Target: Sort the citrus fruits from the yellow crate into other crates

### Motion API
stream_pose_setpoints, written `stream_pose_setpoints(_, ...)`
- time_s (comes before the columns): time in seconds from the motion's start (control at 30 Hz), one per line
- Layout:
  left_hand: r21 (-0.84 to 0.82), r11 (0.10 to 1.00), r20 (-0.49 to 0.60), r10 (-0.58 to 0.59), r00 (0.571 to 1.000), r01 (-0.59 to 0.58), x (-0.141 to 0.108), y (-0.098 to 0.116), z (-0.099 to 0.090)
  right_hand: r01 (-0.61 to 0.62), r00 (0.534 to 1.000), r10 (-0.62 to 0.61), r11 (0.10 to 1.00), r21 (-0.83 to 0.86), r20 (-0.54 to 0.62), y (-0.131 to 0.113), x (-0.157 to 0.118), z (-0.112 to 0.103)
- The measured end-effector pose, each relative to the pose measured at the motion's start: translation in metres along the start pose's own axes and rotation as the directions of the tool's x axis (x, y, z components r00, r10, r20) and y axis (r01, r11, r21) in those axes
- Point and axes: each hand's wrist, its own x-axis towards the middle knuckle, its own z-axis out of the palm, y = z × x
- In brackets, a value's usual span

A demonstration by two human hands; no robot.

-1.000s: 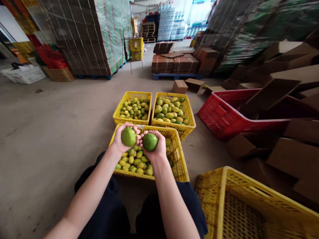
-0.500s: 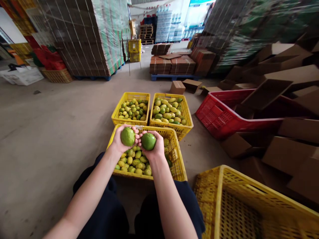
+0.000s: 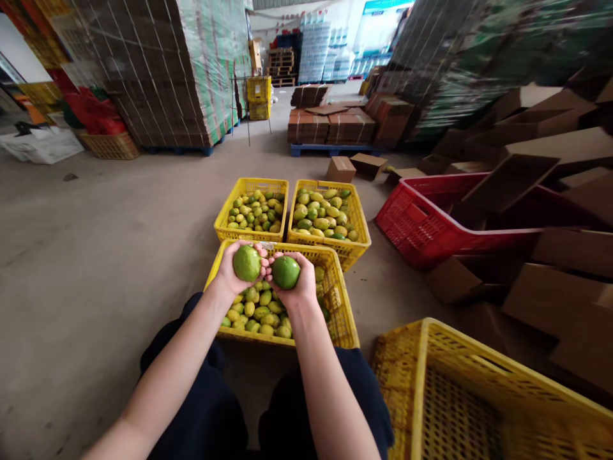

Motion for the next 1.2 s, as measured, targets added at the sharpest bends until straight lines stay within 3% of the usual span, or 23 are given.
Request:
stream_pose_setpoints(0.17, -0.038, 0.999, -0.021, -0.004, 1.000, 0.003, 0.000, 0.000, 0.000, 0.000, 1.000, 0.000, 1.000, 0.013, -0.022, 0.001, 0.000, 0.000)
stream_pose_setpoints(0.33, -0.158, 0.987, -0.127, 0.013, 0.992, -0.033, 0.002, 0.001, 0.000, 0.065, 0.995, -0.063, 0.998, 0.021, -0.078, -0.002, -0.003, 0.005)
stream_pose_setpoints(0.53, -0.148, 0.972, -0.290, 0.134, 0.948, -0.183, 0.005, -0.001, 0.004, 0.226, 0.969, -0.225, 0.974, 0.005, -0.101, -0.004, -0.004, 0.008)
stream_pose_setpoints(0.7, -0.184, 0.958, -0.278, 0.162, 0.947, -0.218, 0.010, -0.001, 0.001, 0.230, 0.970, -0.226, 0.972, 0.040, -0.087, -0.005, 0.002, 0.002)
stream_pose_setpoints(0.93, -0.114, 0.992, -0.247, 0.031, 0.969, -0.061, 0.012, -0.002, -0.002, 0.091, 0.984, -0.076, 0.992, 0.086, -0.163, -0.006, 0.005, 0.002)
stream_pose_setpoints(1.1, -0.098, 0.989, -0.135, 0.100, 0.986, -0.114, 0.014, -0.001, -0.003, 0.104, 0.988, -0.097, 0.993, 0.055, -0.117, -0.004, 0.008, 0.000)
stream_pose_setpoints(1.2, -0.104, 0.983, -0.130, 0.139, 0.982, -0.153, 0.012, 0.000, -0.003, 0.149, 0.981, -0.142, 0.988, 0.046, -0.130, -0.006, 0.006, -0.001)
